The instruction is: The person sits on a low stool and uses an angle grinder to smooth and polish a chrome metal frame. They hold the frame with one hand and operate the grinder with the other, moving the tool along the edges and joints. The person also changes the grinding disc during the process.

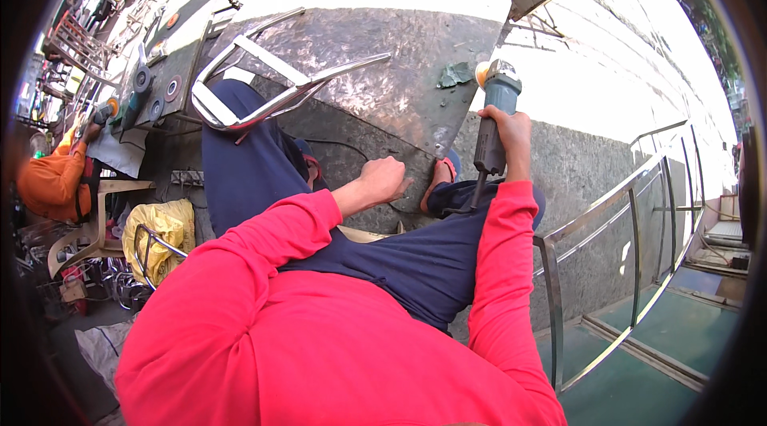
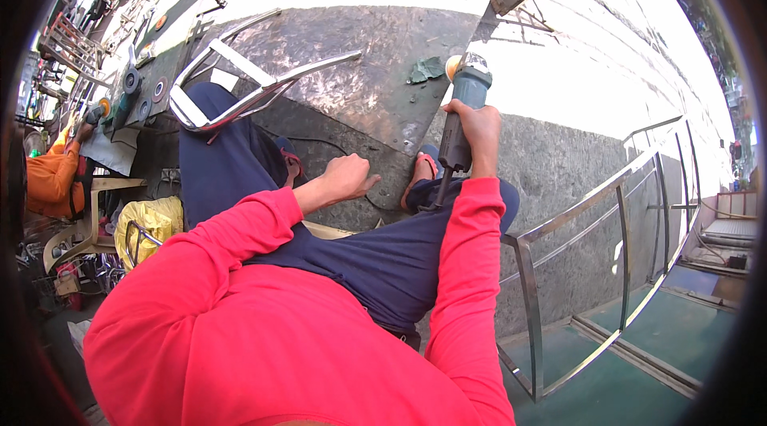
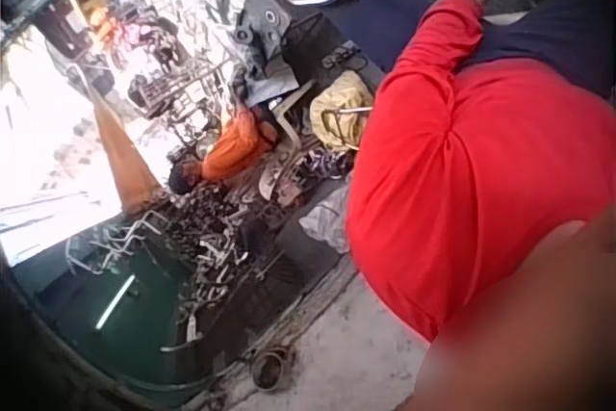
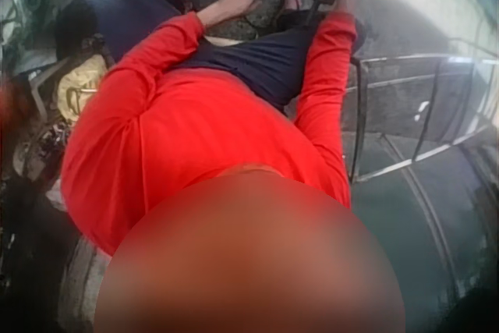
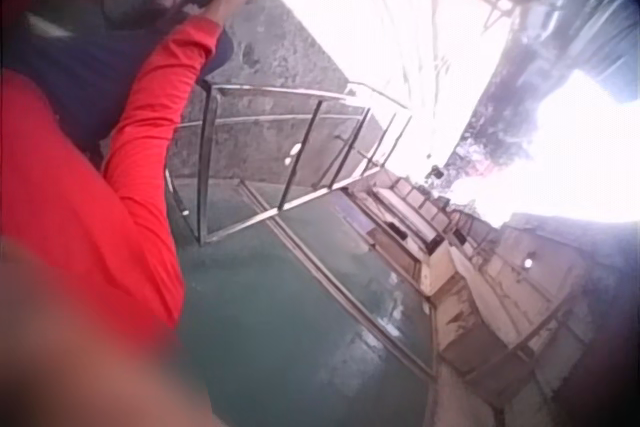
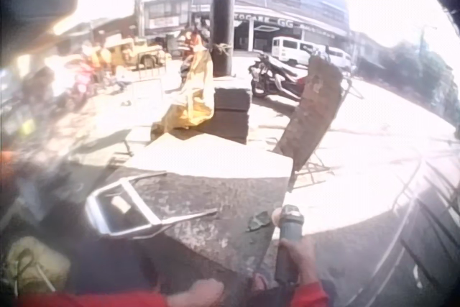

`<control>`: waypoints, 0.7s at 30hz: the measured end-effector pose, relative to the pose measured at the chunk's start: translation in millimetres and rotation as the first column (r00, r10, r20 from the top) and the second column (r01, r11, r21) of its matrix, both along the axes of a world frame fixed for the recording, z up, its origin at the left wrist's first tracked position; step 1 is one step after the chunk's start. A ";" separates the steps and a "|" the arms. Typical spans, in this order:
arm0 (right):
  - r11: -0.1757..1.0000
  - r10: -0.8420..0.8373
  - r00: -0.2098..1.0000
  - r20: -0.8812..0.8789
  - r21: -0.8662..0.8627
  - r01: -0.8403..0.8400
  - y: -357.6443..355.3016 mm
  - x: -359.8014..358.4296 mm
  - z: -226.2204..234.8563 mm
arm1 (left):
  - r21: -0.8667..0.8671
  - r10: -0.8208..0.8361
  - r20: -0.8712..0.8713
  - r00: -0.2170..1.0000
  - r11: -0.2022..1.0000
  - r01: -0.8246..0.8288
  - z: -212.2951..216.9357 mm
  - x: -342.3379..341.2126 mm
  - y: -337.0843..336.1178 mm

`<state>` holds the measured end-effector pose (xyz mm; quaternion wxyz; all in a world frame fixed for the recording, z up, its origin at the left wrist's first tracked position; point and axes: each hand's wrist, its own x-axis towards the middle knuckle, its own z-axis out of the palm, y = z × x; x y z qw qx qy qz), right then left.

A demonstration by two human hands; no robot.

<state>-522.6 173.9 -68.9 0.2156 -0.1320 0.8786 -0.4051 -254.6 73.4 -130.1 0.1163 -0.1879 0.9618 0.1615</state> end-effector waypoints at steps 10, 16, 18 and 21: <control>0.997 -0.002 0.999 -0.054 0.077 0.007 5.7 7.0 17.7 | 0.872 0.669 0.180 0.721 0.231 -0.432 9.6 -20.8 -36.2; 0.979 0.108 0.953 -0.282 0.199 -0.052 -3.8 29.0 22.1 | 0.980 0.574 0.158 0.804 0.010 -0.199 44.2 -72.4 8.3; 0.977 0.105 0.933 -0.344 0.212 -0.032 -12.3 36.6 18.4 | 0.945 0.507 0.280 0.815 -0.296 -0.140 50.2 -95.1 20.4; 0.938 0.210 0.922 -0.325 0.335 -0.095 -21.4 41.6 13.7 | 0.931 0.567 0.227 0.792 -0.365 -0.005 53.5 -110.9 47.7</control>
